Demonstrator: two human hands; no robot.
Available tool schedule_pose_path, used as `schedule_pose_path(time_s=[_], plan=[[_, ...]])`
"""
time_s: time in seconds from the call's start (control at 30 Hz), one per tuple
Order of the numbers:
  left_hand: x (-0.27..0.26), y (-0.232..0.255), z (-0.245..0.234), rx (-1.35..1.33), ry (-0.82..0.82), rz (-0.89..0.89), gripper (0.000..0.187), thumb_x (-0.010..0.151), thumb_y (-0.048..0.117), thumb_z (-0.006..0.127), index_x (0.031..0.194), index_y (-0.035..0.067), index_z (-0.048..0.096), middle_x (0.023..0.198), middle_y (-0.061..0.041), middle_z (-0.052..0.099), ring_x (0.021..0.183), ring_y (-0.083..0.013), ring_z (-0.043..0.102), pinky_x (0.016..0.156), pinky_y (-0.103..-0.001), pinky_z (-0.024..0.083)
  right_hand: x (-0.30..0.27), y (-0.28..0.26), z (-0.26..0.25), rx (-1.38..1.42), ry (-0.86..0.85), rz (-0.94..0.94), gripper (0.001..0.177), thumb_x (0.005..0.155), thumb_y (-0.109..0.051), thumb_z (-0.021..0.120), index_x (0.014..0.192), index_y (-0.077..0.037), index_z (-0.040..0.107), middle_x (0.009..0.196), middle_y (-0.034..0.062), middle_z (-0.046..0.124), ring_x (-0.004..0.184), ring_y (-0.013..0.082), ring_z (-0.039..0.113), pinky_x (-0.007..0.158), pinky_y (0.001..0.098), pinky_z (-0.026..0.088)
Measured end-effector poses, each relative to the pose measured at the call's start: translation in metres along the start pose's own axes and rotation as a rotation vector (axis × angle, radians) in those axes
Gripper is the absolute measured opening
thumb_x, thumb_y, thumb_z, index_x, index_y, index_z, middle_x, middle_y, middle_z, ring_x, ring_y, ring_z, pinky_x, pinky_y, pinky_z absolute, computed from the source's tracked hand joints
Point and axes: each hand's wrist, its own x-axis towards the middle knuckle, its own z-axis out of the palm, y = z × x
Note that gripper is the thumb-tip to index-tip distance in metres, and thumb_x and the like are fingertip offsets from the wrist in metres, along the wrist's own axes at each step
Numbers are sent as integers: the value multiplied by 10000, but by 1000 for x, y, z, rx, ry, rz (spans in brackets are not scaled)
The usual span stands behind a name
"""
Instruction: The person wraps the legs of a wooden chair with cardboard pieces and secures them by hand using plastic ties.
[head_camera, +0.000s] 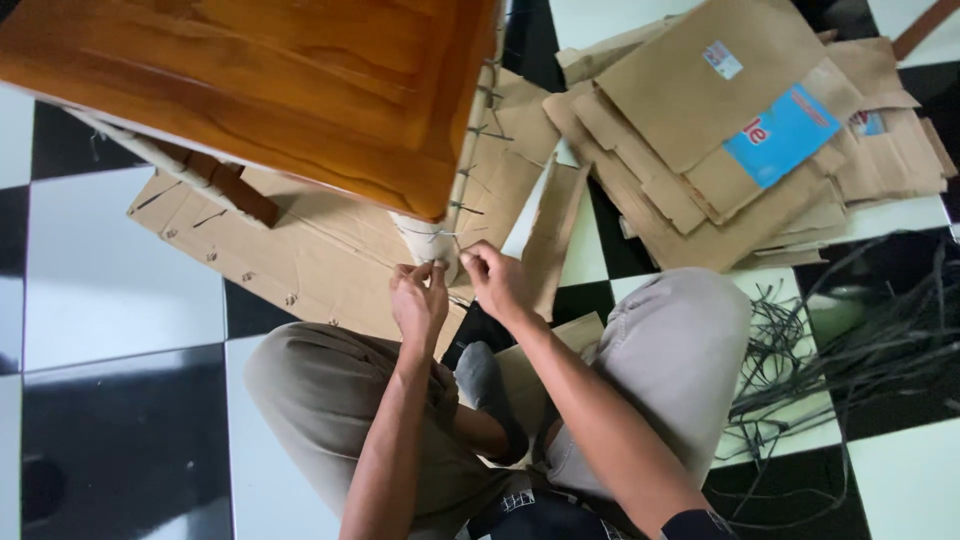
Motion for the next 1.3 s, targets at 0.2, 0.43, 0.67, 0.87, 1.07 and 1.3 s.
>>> schedule_pose_path(time_s=[0.2, 0.43, 0.67, 0.87, 1.07, 1.3], plan=[[-6, 9, 7, -177, -34, -96, 344, 964, 411, 549, 1037, 189, 802, 958, -213, 718, 1037, -491, 646, 870, -591, 486, -8, 4, -7, -53, -27, 4, 109, 978, -357, 657, 955, -277, 727, 670, 69, 723, 729, 284, 757, 672, 407, 599], [-28, 49, -13, -134, 58, -82, 353, 1007, 342, 464, 1049, 230, 796, 1001, -196, 750, 1039, -448, 678, 918, -573, 499, 5, 3, -6, 218, -48, 144, 170, 951, -398, 687, 968, -248, 765, 673, 40, 717, 699, 248, 730, 700, 395, 577], [-36, 42, 10, -315, 192, -62, 291, 1024, 301, 516, 1018, 224, 796, 766, -103, 672, 773, -286, 660, 823, -465, 521, 3, 6, 0, 330, -64, 67, 165, 980, -292, 685, 1045, -167, 771, 625, 94, 684, 642, 265, 697, 685, 406, 565], [-39, 56, 23, -717, 158, -176, 264, 995, 250, 575, 1070, 118, 791, 752, -14, 653, 703, -103, 547, 681, -243, 515, -14, -11, -25, 257, -37, 44, 136, 989, -271, 671, 1020, -176, 764, 623, 82, 696, 638, 273, 715, 661, 406, 566], [-40, 57, 36, -900, 142, -239, 243, 995, 250, 613, 1130, 149, 789, 808, -33, 707, 757, -108, 624, 754, -316, 587, -27, -11, -36, 242, 3, -7, 94, 984, -192, 687, 995, -167, 776, 627, 96, 702, 599, 259, 701, 582, 347, 548], [-32, 55, 47, -1009, 127, -251, 196, 991, 183, 644, 1152, 144, 749, 808, -13, 717, 731, -71, 659, 756, -279, 590, -32, -5, -54, 245, -3, -6, 72, 975, -179, 683, 964, -165, 752, 630, 88, 702, 594, 275, 690, 575, 360, 545]])
